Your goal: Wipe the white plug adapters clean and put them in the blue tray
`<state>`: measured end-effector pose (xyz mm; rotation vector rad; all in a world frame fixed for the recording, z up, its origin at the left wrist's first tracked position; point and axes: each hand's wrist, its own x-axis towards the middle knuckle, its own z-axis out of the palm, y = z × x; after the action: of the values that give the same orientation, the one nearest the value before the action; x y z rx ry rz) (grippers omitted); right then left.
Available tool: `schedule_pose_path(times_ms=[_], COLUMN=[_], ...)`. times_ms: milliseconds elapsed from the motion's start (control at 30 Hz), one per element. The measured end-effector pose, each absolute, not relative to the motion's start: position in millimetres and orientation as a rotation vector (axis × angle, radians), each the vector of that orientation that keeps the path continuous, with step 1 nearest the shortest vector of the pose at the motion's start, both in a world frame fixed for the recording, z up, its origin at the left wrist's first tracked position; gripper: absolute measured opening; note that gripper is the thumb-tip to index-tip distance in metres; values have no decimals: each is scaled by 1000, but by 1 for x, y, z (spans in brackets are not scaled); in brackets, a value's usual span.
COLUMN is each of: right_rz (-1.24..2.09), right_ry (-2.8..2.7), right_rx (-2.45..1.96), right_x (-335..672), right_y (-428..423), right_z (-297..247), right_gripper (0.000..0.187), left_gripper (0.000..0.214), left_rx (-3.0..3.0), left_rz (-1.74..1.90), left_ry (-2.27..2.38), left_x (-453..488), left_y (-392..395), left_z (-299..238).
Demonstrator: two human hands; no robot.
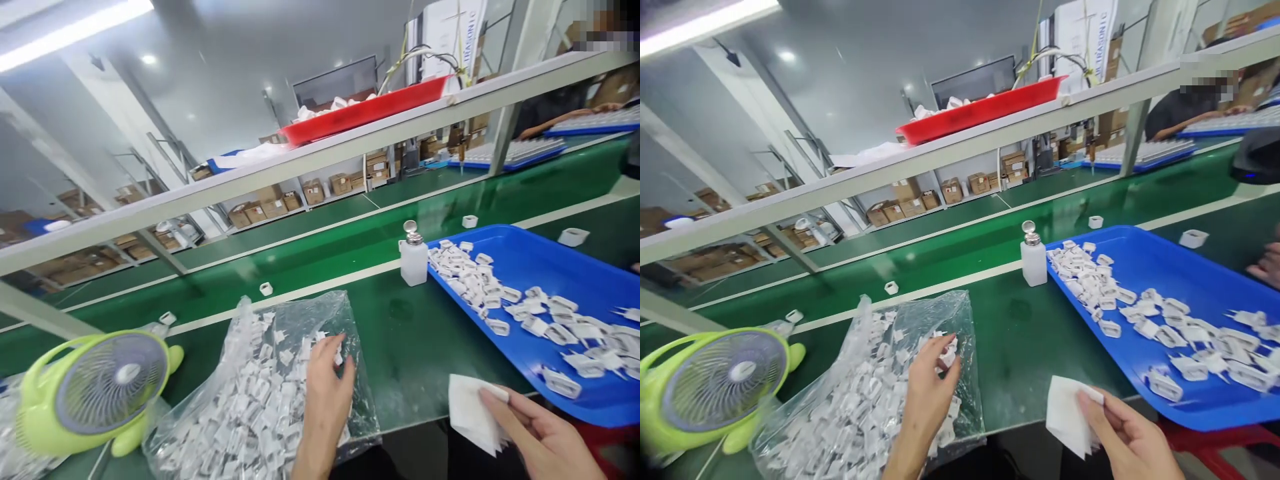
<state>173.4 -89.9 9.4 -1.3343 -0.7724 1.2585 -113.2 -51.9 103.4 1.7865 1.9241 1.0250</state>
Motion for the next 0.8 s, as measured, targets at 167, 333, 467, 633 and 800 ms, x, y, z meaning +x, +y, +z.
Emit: schedule_pose_path(times_ms=[167, 333, 467, 633, 800], right_rz=[1522, 1594, 1493, 568, 99], right_ry=[-798, -830, -938, -1396, -1810], right_rx=[-1146, -1014, -1031, -1295, -1184], right_x=[129, 119, 133, 155, 164], right_y=[-50, -45, -54, -68, -90], right_z=[32, 58, 72, 71, 88], right_gripper=[53, 52, 52, 26, 28], left_gripper=[31, 43, 53, 44, 28], left_rx=[1618, 1014, 749, 477, 253], left_rz=[1162, 1188, 1086, 1048, 916], left_ry=[1904, 1343, 1008, 859, 587], left_x=[-131, -72, -29, -5, 2], left_y=[-49, -40, -39, -47, -59], left_z=[115, 97, 78, 79, 88])
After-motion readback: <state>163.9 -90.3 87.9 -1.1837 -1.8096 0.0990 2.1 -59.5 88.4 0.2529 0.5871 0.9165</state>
